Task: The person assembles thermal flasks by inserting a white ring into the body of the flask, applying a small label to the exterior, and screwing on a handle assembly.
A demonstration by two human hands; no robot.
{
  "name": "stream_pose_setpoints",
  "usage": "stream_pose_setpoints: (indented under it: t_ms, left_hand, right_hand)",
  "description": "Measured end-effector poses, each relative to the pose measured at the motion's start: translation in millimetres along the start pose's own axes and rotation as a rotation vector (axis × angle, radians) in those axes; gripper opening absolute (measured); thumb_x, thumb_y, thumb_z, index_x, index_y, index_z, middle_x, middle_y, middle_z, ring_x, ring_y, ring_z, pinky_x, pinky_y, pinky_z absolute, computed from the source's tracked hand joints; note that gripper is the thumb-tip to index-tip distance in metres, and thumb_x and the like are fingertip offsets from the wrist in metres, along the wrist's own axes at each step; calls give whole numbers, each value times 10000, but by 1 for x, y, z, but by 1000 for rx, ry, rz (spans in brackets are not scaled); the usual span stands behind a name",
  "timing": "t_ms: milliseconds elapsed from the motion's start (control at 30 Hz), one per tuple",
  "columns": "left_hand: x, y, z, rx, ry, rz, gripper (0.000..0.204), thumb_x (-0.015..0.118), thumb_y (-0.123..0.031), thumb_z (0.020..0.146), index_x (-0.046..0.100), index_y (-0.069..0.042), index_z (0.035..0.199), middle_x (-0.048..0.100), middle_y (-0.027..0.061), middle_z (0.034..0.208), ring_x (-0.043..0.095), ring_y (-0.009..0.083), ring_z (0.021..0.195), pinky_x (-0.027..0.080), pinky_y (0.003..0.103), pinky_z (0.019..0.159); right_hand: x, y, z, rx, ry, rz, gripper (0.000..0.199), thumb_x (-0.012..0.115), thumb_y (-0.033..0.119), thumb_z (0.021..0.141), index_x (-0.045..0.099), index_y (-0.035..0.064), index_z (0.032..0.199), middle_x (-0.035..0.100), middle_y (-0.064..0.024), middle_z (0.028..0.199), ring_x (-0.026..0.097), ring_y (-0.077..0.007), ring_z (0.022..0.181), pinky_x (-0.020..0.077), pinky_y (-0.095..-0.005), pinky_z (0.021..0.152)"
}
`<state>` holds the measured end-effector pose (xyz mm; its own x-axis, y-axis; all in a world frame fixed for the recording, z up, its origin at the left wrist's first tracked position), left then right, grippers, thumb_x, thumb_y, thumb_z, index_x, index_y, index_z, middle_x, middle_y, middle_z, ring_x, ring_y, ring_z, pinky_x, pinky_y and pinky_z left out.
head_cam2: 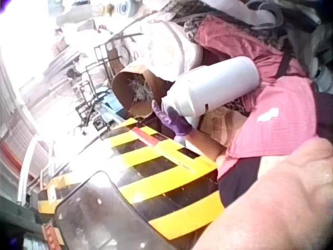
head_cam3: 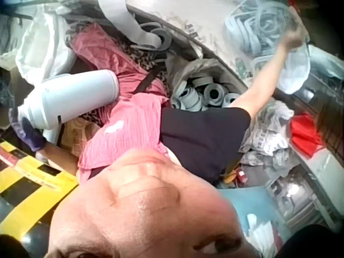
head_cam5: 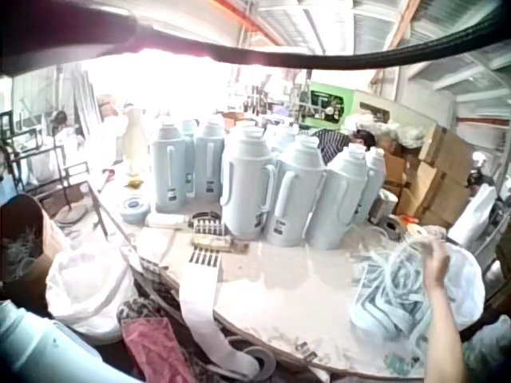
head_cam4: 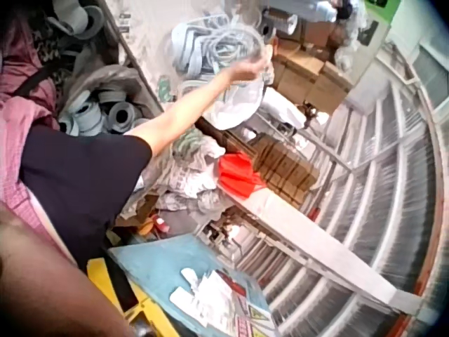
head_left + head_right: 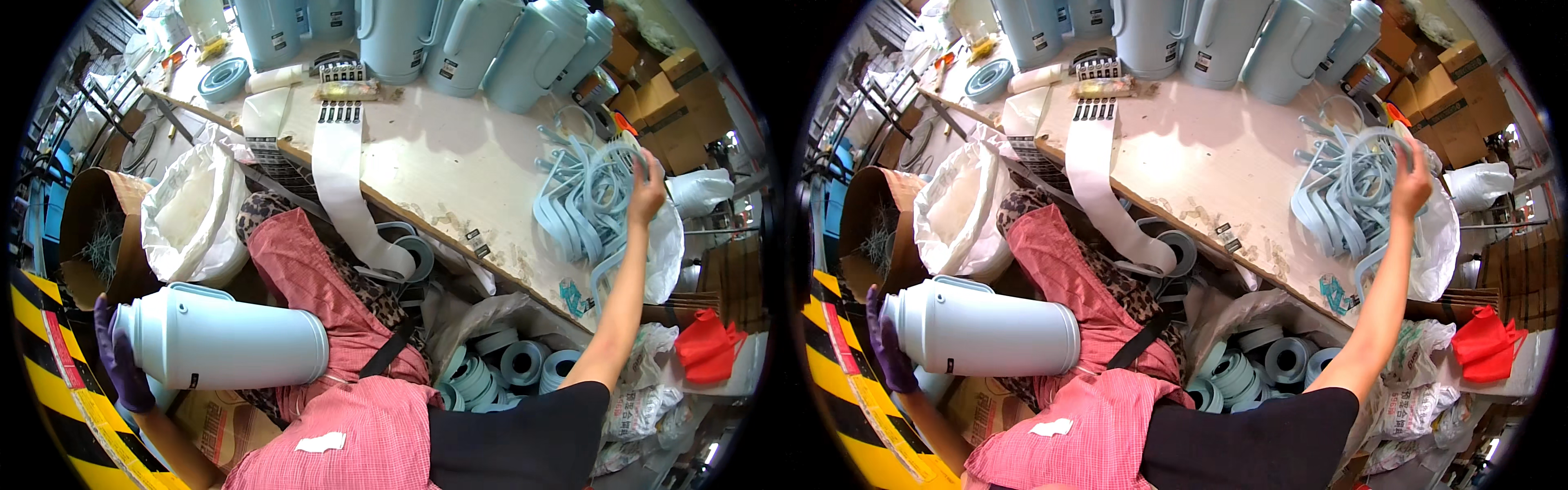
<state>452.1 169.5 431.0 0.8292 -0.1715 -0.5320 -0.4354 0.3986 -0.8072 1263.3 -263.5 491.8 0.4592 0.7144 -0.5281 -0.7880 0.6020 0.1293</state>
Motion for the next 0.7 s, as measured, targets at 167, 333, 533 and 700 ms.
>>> stream_pose_setpoints:
  t_ms: [167, 333, 533, 700]
  left_hand:
    - [6, -57, -39, 261, -313, -115, 904, 561, -617, 895, 330, -14, 1527, 495, 227, 1411, 481, 381, 1316, 379, 510, 1118]
    - [68, -120, -98, 662, 1, 58, 977, 818, -428, 752, 275, -159, 1518, 634, 209, 1131, 630, 422, 1082, 400, 644, 1062]
    - [59, -110, -105, 398, -190, 278, 1098, 795, -536, 750, 215, -84, 1565, 600, 193, 1267, 572, 382, 1190, 374, 571, 1103]
    - [67, -108, -110, 416, -115, 247, 1138, 816, -603, 709, 224, -145, 1567, 601, 161, 1276, 555, 362, 1257, 216, 543, 1208]
  right_hand:
    - [9, 145, 6, 279, 64, 587, 560, 612, 138, 1008, 426, 106, 1536, 641, -49, 1090, 564, -69, 744, 464, -234, 572]
    - [45, 422, -70, 29, 147, 1602, 763, 530, 80, 1039, 55, 170, 1630, 564, -88, 847, 459, -106, 496, 396, -239, 431]
    - [66, 575, -140, 542, 610, 2613, 515, 404, 198, 1108, 248, 126, 1594, 407, -9, 741, 282, -29, 400, 332, -202, 334]
    - [60, 579, -141, 549, 367, 2524, 487, 372, 199, 1114, 261, 111, 1580, 403, -6, 734, 292, -24, 401, 362, -197, 335]
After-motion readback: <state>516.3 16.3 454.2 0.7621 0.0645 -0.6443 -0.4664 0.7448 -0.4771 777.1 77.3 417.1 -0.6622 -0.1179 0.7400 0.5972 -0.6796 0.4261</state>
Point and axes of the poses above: each hand's wrist, its own z-axis towards the middle knuckle, its own x-axis out of the palm, y = z × x, the point moved 8 cm from there along z, towards the middle knuckle
